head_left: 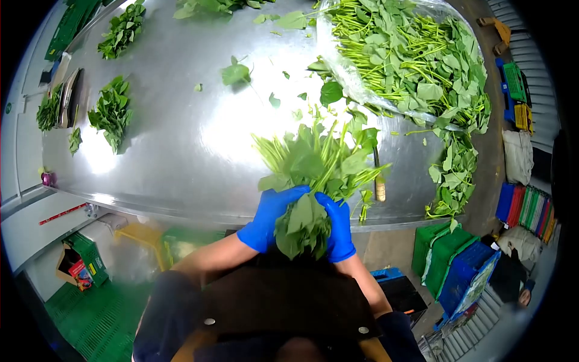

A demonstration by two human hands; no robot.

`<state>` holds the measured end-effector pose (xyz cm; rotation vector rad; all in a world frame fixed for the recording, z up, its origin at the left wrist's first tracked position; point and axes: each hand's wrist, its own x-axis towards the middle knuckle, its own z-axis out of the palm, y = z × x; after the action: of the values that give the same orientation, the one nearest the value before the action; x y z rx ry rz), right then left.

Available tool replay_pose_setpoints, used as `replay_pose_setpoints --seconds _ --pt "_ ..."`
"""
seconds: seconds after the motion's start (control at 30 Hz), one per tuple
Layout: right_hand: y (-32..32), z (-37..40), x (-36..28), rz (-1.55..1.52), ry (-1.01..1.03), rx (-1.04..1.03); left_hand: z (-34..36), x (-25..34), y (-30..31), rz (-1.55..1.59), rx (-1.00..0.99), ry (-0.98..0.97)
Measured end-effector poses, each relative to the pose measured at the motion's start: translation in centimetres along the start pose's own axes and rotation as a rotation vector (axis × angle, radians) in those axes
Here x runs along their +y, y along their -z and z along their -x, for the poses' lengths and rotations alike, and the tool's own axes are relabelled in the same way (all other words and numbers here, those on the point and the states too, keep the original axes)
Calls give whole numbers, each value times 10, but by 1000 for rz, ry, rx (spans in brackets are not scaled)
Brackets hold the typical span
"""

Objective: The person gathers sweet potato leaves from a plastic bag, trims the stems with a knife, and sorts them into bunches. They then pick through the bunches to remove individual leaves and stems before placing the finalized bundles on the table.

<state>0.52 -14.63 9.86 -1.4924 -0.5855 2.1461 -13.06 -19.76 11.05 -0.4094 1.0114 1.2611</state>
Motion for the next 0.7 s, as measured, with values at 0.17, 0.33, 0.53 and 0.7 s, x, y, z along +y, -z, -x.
replay_pose_setpoints --seconds 0.17,0.33,0.53,0.7 --pt "14 -25 25 -120 -123 -34 -27 -9 24 -271 -84 -189" --pt "-11 8 -6 -41 -74 -31 0 6 -2 -92 139 124" --pt "-4 12 0 128 46 -23 15 10 -11 65 -91 166" --pt "-5 10 10 -233 -223 -98 -2 7 19 124 -74 246"
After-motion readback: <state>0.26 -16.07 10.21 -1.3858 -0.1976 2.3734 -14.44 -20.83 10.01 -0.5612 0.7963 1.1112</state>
